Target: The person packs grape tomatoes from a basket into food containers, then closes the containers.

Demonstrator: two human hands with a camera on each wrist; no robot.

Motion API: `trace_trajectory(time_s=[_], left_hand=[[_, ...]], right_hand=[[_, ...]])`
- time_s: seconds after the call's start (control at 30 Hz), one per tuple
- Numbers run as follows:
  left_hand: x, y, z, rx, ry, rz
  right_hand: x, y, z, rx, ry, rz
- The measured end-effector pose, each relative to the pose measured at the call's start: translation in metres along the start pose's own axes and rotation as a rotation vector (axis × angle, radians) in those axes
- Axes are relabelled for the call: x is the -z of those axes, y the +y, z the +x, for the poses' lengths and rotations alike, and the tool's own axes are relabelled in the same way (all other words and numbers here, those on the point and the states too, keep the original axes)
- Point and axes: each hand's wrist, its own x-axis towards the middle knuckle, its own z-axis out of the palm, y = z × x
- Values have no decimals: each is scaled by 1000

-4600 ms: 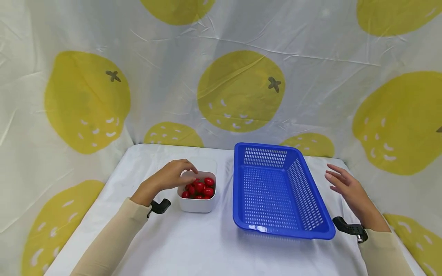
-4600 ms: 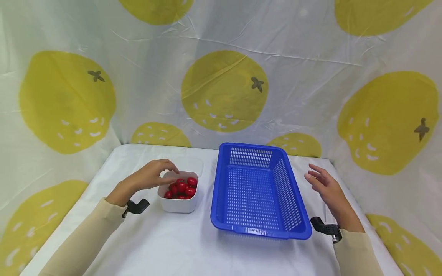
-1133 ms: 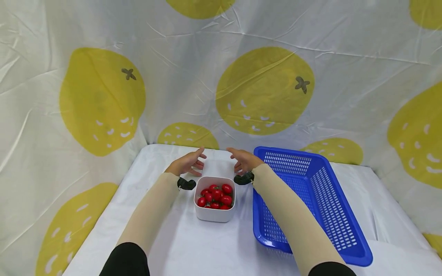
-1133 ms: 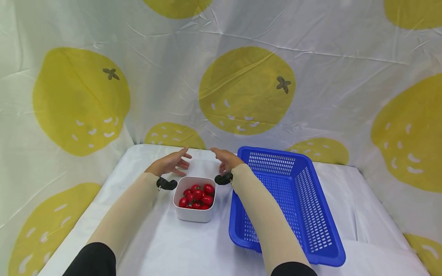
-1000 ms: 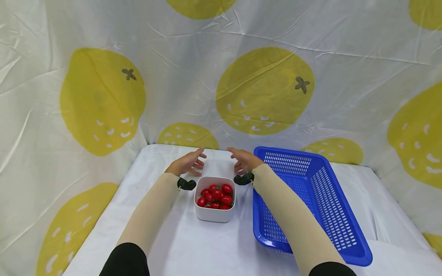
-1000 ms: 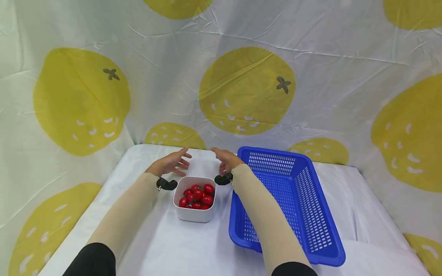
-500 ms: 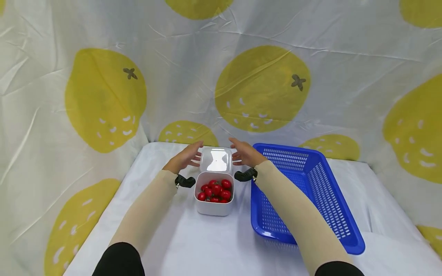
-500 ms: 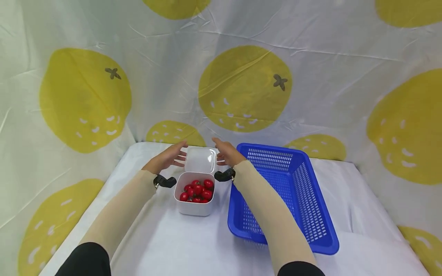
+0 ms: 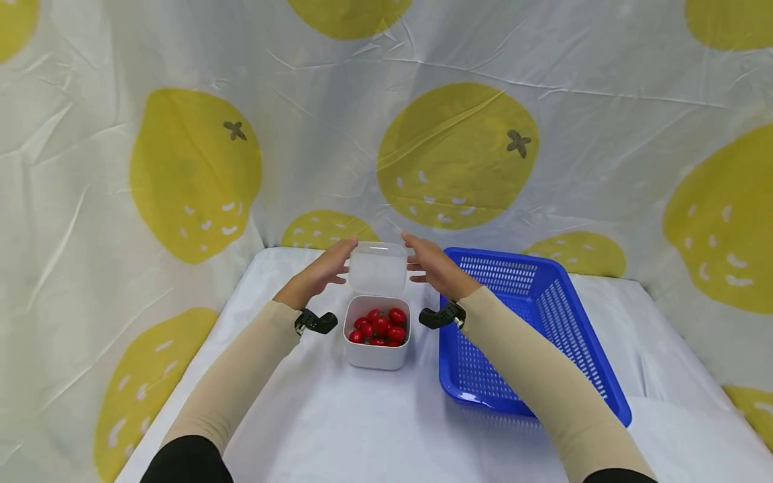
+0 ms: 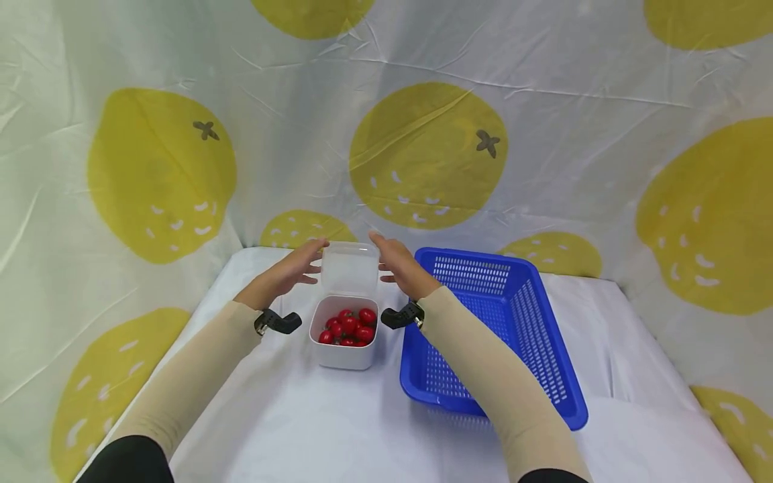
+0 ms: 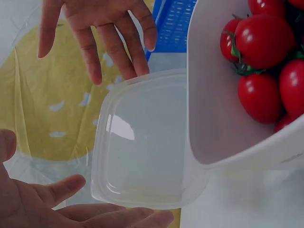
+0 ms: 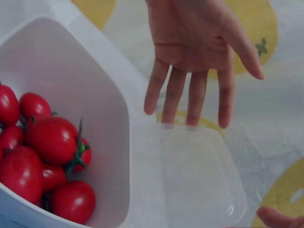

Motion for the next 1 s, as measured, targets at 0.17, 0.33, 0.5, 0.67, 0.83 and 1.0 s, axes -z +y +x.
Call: trace_trajectory(time_s=[0.17,0.33,0.5,0.67,0.83,1.0], left_hand=[[-10,8,-20,-59,12,6],[-20,13,-39,-91,13,-35],[-26,12,-53,-120,14,-60],[-29,7,-66,-162,-7,-112],[-33,2,-85,-164,-15,-124],[-38,-2,-99,-186,-22,-99]], right_hand=[[3,-1,-21,30,-9,3],[9,6,-41,50,-34,6],[9,11,-59,97,-56,18],[3,15,-73,135,-75,42],[-4,22,-88,153,-91,109],[-9,31,-104,172,-93,182]])
